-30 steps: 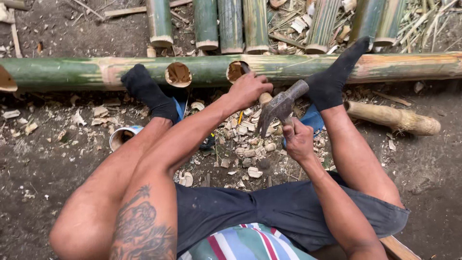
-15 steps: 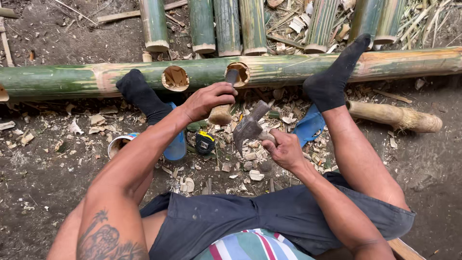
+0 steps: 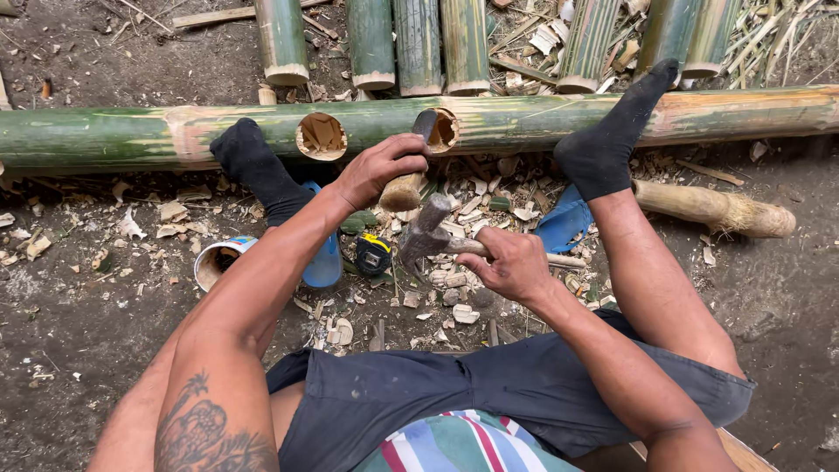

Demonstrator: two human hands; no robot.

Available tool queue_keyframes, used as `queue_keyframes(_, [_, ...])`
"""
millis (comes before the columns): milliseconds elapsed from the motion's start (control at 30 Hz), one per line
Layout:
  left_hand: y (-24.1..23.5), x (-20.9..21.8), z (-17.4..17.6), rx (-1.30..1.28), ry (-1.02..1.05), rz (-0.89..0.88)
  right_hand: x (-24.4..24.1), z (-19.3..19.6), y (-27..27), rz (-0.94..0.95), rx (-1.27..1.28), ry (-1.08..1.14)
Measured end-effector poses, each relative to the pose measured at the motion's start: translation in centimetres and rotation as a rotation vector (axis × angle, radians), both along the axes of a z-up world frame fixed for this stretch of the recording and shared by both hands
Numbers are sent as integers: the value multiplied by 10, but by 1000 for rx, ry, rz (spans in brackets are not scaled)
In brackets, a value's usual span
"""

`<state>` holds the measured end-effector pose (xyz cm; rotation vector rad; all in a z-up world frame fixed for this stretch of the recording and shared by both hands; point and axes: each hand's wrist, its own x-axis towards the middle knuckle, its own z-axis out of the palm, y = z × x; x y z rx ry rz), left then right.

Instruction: The person sits on the ground and uses a hammer and a cylindrical bamboo plug to repeatedly strike and hollow out a section of a large bamboo pole. The person holds the plug with one hand and strikes it with a hammer to chip away the interior material.

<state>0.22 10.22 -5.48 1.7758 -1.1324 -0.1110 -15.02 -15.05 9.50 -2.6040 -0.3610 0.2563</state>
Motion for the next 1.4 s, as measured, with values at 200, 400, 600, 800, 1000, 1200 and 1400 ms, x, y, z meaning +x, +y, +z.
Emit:
queue_keyframes(200, [-1, 1, 5, 8, 21, -4, 7, 10, 5, 127, -34, -74])
queue_keyframes(400, [3, 13, 1, 20, 66, -46, 32, 11, 18, 163, -186, -38])
queue_keyframes(600, [9, 23, -7, -10, 100, -76, 44, 31, 38, 235, -228, 35])
queue_keyframes(800, [8, 2, -3, -36, 80, -13, 39, 38, 40, 250, -153, -104])
queue_keyframes(1000, [3, 3, 7, -35, 60, -6, 30, 37, 33, 224, -153, -72])
queue_keyframes(1200, [3, 9, 4, -51, 73, -28, 35, 26, 28, 210, -214, -58])
queue_keyframes(1400, [3, 24, 4, -65, 130, -53, 49, 16, 34, 197, -256, -87])
